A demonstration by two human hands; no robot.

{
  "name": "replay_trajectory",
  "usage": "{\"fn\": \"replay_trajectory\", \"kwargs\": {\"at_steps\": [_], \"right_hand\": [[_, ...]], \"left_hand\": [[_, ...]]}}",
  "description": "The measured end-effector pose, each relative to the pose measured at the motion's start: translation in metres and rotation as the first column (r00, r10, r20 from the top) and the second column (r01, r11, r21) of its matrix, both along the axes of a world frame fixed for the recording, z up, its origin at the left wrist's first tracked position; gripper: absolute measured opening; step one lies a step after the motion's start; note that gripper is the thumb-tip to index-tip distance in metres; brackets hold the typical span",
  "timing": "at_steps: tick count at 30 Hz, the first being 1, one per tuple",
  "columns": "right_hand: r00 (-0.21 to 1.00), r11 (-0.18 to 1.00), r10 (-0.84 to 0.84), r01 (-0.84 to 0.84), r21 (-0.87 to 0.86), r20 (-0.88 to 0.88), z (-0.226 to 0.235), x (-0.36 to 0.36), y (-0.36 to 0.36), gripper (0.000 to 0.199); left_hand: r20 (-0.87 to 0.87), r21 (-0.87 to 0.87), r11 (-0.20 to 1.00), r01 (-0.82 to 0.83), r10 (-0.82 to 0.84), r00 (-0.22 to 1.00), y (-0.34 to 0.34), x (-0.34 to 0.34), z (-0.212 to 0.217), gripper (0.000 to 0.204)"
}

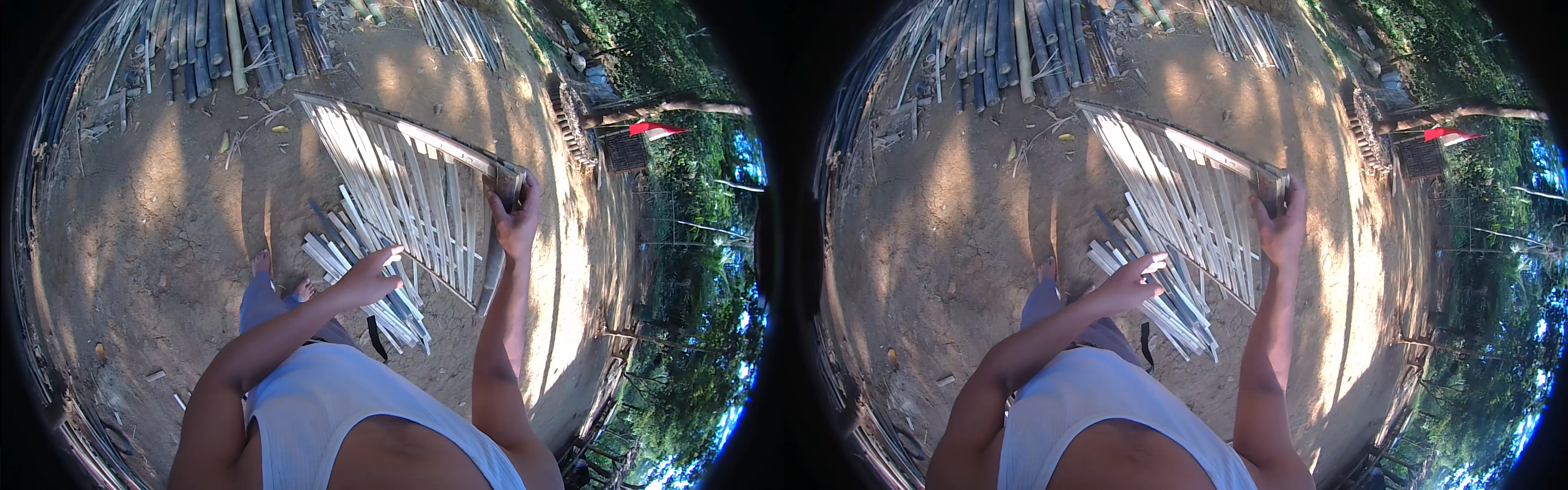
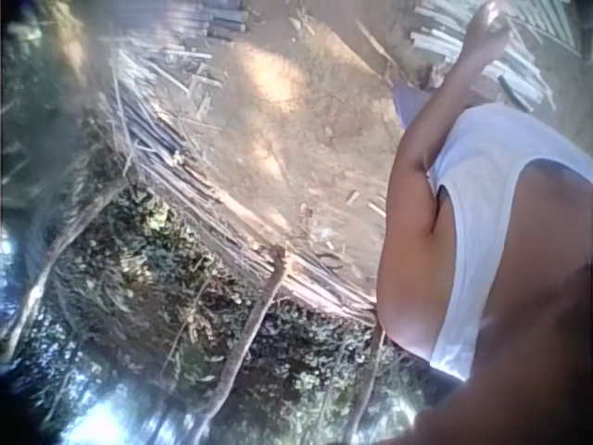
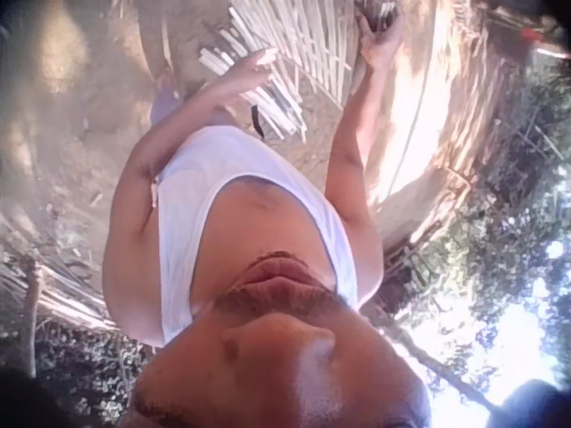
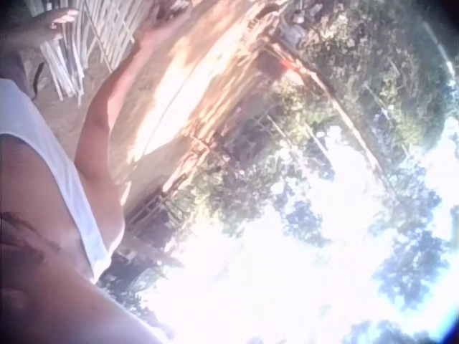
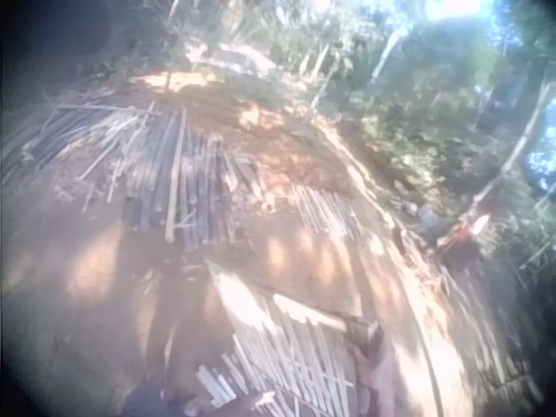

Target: The person saws a joint on a bamboo frame, lifts the rectangular bamboo structure to inspect its construction, and then picks up a bundle of bamboo strips from the ground.

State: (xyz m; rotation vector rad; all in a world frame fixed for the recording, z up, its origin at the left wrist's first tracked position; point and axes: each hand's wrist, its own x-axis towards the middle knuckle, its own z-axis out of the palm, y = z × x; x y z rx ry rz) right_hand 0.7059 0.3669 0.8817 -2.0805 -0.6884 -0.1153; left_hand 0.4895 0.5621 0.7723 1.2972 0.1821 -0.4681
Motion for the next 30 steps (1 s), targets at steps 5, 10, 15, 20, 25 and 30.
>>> {"fn": "replay_trajectory", "kwargs": {"at_steps": [5,10,15,20,25,30], "right_hand": [[0.995,0.993,-0.04,0.03,-0.116,-0.09,0.015,-0.008,-0.011,0.062],[0.991,0.99,-0.113,0.106,-0.097,-0.071,0.015,-0.04,-0.027,0.058],[0.991,0.993,-0.112,0.109,-0.038,-0.075,0.022,-0.098,-0.03,0.051],[0.983,0.988,-0.152,0.149,-0.033,-0.106,0.002,-0.144,-0.068,0.057],[0.971,0.966,-0.237,0.238,-0.098,0.02,0.0,-0.188,-0.09,0.053],[0.93,0.912,-0.366,0.364,-0.192,0.023,-0.001,-0.23,-0.095,0.055]], "left_hand": [[0.083,0.094,0.994,-0.062,0.055,0.995,0.009,-0.023,-0.049,0.075],[0.104,0.215,0.968,-0.128,0.107,0.989,0.03,-0.008,-0.025,0.073],[0.393,0.611,0.741,-0.28,0.023,0.919,0.062,0.032,-0.012,0.073],[0.498,0.844,0.375,-0.384,-0.285,0.819,0.081,0.085,-0.011,0.082],[0.403,0.915,0.259,-0.31,-0.627,0.666,0.092,0.116,-0.034,0.076],[0.401,0.9,0.426,-0.092,-0.728,0.557,0.103,0.13,-0.072,0.043]]}}
